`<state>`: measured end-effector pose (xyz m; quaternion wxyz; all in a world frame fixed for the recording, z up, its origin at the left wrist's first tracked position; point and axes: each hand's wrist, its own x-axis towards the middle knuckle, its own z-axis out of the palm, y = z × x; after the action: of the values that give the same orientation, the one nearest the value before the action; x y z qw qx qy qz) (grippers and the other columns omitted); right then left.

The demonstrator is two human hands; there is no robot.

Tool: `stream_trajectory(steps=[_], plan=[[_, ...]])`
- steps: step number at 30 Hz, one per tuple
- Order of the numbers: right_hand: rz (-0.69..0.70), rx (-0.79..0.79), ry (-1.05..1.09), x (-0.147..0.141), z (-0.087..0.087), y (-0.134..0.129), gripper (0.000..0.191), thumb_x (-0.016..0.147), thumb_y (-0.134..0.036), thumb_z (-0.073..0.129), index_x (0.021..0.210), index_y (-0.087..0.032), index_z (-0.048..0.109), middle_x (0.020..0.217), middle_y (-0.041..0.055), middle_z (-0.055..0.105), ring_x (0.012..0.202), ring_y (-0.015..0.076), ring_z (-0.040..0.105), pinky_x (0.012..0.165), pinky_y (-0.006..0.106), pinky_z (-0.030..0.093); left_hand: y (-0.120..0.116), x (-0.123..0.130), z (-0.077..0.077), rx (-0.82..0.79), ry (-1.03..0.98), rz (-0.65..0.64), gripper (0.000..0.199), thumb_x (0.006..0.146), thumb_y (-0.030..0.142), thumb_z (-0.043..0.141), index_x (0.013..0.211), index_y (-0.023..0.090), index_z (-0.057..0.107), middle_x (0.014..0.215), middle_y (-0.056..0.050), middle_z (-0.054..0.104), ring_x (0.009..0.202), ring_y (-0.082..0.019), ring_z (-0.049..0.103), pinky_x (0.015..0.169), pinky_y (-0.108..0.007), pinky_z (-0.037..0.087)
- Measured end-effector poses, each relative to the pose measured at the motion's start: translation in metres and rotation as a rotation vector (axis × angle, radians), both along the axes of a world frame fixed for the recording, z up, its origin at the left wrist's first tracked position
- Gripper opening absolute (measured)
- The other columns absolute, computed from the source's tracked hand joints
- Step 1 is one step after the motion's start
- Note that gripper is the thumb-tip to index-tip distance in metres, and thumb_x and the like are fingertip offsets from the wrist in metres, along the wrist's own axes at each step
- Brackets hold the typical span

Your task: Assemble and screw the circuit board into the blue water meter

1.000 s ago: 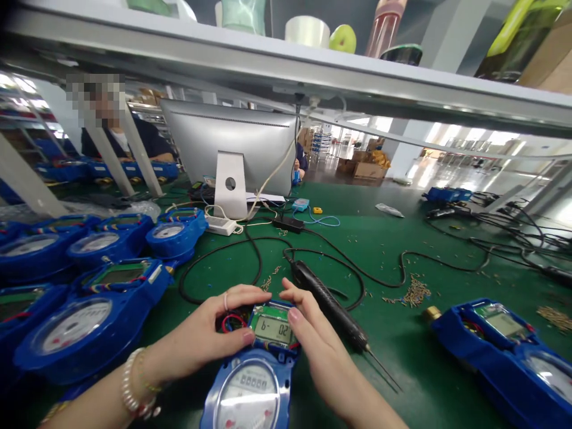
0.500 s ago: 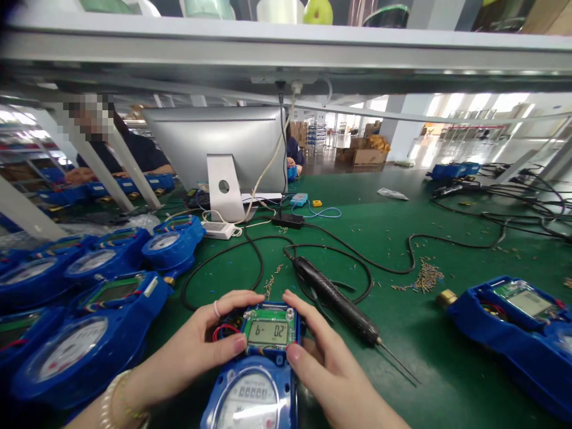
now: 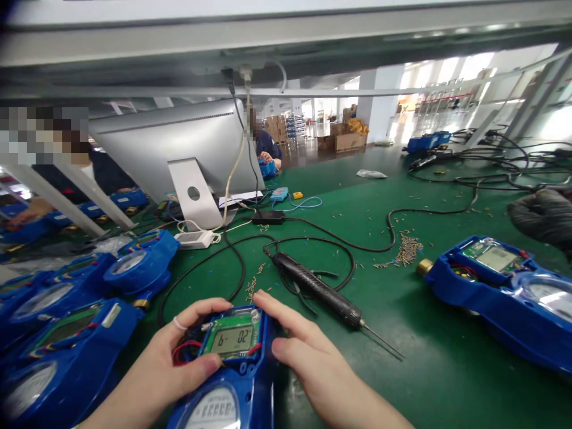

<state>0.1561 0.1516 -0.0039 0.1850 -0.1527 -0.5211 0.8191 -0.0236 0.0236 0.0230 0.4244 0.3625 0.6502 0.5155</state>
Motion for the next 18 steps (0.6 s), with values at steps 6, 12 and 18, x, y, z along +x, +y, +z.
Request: stream_trajectory(steps=[6, 12, 18], plan=[[-0.002, -0.004, 0.011, -0.002, 0.004, -0.002, 0.047, 0.079, -0.031, 0.062, 0.126, -0.032, 0.056, 0.145, -0.0009, 0.036, 0.136, 0.0245, 0.028, 0.114, 0.047, 0.019, -0.002, -0.002, -0.008, 0.001, 0.124, 0.107, 0.064, 0.064, 0.049, 0.08, 0.115, 0.022, 0.052, 0.115, -0.003, 0.061, 0.1, -0.017, 0.061, 0.085, -0.015, 0.048], [0.015, -0.16, 0.115, -0.007, 0.009, -0.006, 0.049, 0.078, -0.034, 0.07, 0.124, -0.028, 0.055, 0.145, 0.0028, 0.035, 0.125, 0.0222, 0.045, 0.099, 0.034, 0.044, -0.002, 0.002, -0.009, 0.012, 0.199, 0.196, 0.055, 0.06, 0.048, 0.082, 0.108, 0.03, 0.06, 0.117, 0.003, 0.059, 0.103, -0.017, 0.059, 0.087, -0.017, 0.049], [0.019, -0.125, 0.156, -0.006, -0.001, -0.007, 0.043, 0.084, -0.036, 0.068, 0.124, -0.031, 0.055, 0.144, 0.0009, 0.036, 0.128, 0.0207, 0.04, 0.106, 0.033, 0.037, -0.005, 0.0, -0.015, 0.001, 0.242, 0.207, 0.056, 0.059, 0.047, 0.083, 0.109, 0.033, 0.061, 0.121, 0.003, 0.057, 0.111, -0.022, 0.055, 0.099, -0.024, 0.044]])
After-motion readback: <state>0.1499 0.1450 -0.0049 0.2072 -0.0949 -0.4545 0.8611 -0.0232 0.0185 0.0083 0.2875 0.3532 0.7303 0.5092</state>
